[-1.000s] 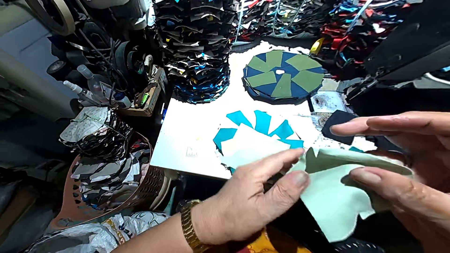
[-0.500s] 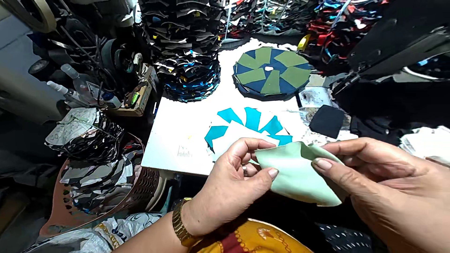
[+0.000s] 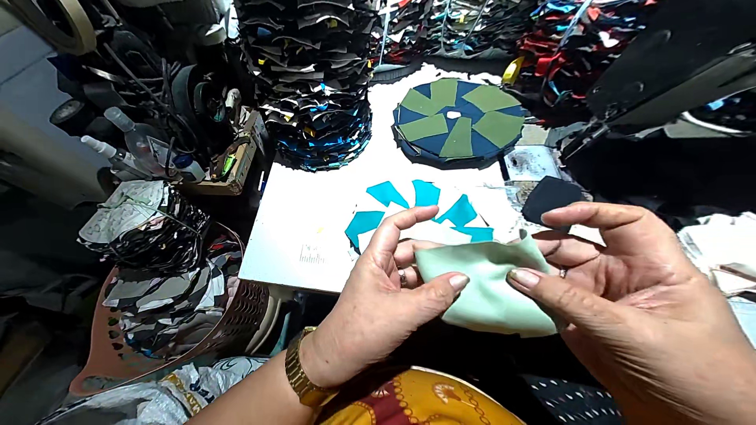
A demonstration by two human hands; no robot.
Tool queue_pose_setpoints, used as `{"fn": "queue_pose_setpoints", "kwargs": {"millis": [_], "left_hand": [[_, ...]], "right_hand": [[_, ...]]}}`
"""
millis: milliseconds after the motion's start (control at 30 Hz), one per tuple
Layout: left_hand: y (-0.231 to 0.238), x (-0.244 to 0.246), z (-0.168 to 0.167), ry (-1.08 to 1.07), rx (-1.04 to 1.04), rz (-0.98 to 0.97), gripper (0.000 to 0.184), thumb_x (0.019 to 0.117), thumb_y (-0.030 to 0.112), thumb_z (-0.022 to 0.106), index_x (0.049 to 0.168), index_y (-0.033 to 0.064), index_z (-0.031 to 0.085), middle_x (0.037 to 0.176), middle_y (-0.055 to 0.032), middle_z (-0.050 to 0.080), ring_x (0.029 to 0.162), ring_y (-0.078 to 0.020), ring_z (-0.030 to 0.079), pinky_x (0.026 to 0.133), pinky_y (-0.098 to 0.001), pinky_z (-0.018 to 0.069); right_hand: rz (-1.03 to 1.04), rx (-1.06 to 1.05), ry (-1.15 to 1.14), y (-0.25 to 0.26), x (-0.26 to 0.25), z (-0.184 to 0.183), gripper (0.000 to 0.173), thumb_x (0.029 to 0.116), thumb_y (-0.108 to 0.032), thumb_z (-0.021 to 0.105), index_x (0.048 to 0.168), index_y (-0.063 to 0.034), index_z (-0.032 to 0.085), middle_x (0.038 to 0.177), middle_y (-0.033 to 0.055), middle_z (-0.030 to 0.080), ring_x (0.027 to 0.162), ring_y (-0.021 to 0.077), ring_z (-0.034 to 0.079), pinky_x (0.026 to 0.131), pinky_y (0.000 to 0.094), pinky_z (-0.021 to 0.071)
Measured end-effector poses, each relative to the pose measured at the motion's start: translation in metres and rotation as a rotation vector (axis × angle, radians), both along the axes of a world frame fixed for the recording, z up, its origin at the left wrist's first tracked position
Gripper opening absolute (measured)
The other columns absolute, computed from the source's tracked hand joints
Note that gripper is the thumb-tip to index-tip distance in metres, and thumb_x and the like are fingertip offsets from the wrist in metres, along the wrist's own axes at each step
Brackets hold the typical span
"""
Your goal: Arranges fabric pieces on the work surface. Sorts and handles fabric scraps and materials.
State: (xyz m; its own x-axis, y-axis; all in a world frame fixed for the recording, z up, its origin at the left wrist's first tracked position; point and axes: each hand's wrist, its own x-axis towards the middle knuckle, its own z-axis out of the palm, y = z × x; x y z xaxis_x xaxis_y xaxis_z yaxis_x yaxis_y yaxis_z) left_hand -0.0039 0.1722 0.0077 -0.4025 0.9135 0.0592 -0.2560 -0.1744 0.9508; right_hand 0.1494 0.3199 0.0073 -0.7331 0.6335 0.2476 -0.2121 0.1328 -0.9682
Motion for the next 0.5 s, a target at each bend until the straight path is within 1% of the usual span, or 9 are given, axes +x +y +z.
{"fn": "queue_pose_setpoints", "kwargs": {"millis": [33,100,167,200,233,300,367,433,500], "left_hand": [[0.000,-0.002,0.003,0.050,-0.016,0.004,0.063,0.0943,-0.005,0.064,0.151,0.0109,0.040,0.110,-0.0111,0.069,0.087,-0.0150,0.070,0.076,-0.0280,0.0597],[0.002,-0.005,0.011,0.162,-0.055,-0.019,0.046,0.0942,0.000,0.067,0.138,0.0022,0.052,0.099,-0.0084,0.070,0.079,-0.0105,0.067,0.069,-0.0228,0.0574],[0.005,-0.006,0.016,0.280,-0.070,-0.036,0.020,0.0946,0.005,0.070,0.112,-0.0017,0.064,0.083,-0.0061,0.068,0.069,-0.0072,0.063,0.062,-0.0193,0.0541],[0.007,-0.007,0.017,0.348,-0.055,-0.036,0.010,0.0954,0.006,0.070,0.100,-0.0021,0.066,0.078,-0.0060,0.066,0.066,-0.0074,0.062,0.060,-0.0195,0.0531],[0.009,-0.007,0.017,0.412,-0.034,-0.028,0.010,0.0965,0.007,0.070,0.092,-0.0014,0.066,0.075,-0.0057,0.064,0.065,-0.0075,0.061,0.059,-0.0198,0.0530],[0.012,-0.007,0.019,0.465,0.004,0.001,0.010,0.0981,0.006,0.067,0.092,-0.0010,0.066,0.077,-0.0063,0.064,0.067,-0.0087,0.061,0.060,-0.0210,0.0535],[0.014,-0.008,0.021,0.440,0.062,0.033,0.006,0.0991,0.002,0.063,0.102,-0.0029,0.065,0.086,-0.0088,0.067,0.072,-0.0108,0.065,0.064,-0.0229,0.0571],[0.015,-0.012,0.022,0.457,0.084,0.092,0.010,0.1003,0.002,0.061,0.109,-0.0022,0.064,0.091,-0.0091,0.067,0.074,-0.0112,0.065,0.064,-0.0231,0.0570],[0.015,-0.015,0.018,0.548,0.061,0.174,0.012,0.1027,0.006,0.058,0.112,0.0004,0.063,0.095,-0.0077,0.067,0.076,-0.0108,0.066,0.063,-0.0229,0.0569]], "right_hand": [[0.016,0.012,-0.018,0.001,0.000,0.002,0.056,0.0838,0.000,0.071,0.132,-0.0198,0.049,0.105,-0.0007,0.072,0.082,0.0091,0.073,0.068,0.0233,0.0633],[0.038,0.067,-0.059,0.001,0.000,0.005,0.058,0.0825,-0.004,0.073,0.133,-0.0209,0.050,0.101,-0.0018,0.074,0.075,0.0086,0.072,0.062,0.0218,0.0620],[0.046,0.150,-0.097,-0.001,-0.001,0.009,0.058,0.0810,-0.010,0.077,0.132,-0.0226,0.053,0.098,-0.0044,0.073,0.075,0.0069,0.071,0.060,0.0185,0.0598],[0.052,0.185,-0.103,-0.003,-0.002,0.011,0.058,0.0807,-0.013,0.079,0.132,-0.0226,0.053,0.100,-0.0047,0.073,0.078,0.0071,0.071,0.063,0.0185,0.0602],[0.053,0.215,-0.112,-0.004,-0.003,0.011,0.059,0.0798,-0.016,0.080,0.132,-0.0235,0.054,0.104,-0.0053,0.072,0.083,0.0071,0.071,0.066,0.0189,0.0609],[0.060,0.244,-0.161,-0.005,-0.003,0.011,0.061,0.0785,-0.021,0.082,0.132,-0.0248,0.054,0.112,-0.0058,0.069,0.086,0.0072,0.071,0.067,0.0197,0.0613],[0.080,0.221,-0.225,-0.003,-0.001,0.007,0.055,0.0786,-0.023,0.081,0.129,-0.0233,0.060,0.106,-0.0041,0.072,0.080,0.0094,0.072,0.064,0.0222,0.0621],[0.087,0.208,-0.228,0.001,0.001,0.002,0.032,0.0821,-0.021,0.077,0.113,-0.0206,0.072,0.091,-0.0032,0.074,0.072,0.0088,0.071,0.061,0.0213,0.0601],[0.094,0.231,-0.202,0.003,0.003,-0.001,0.011,0.0884,-0.023,0.073,0.099,-0.0206,0.076,0.083,-0.0043,0.073,0.070,0.0069,0.068,0.061,0.0199,0.0585]]}}
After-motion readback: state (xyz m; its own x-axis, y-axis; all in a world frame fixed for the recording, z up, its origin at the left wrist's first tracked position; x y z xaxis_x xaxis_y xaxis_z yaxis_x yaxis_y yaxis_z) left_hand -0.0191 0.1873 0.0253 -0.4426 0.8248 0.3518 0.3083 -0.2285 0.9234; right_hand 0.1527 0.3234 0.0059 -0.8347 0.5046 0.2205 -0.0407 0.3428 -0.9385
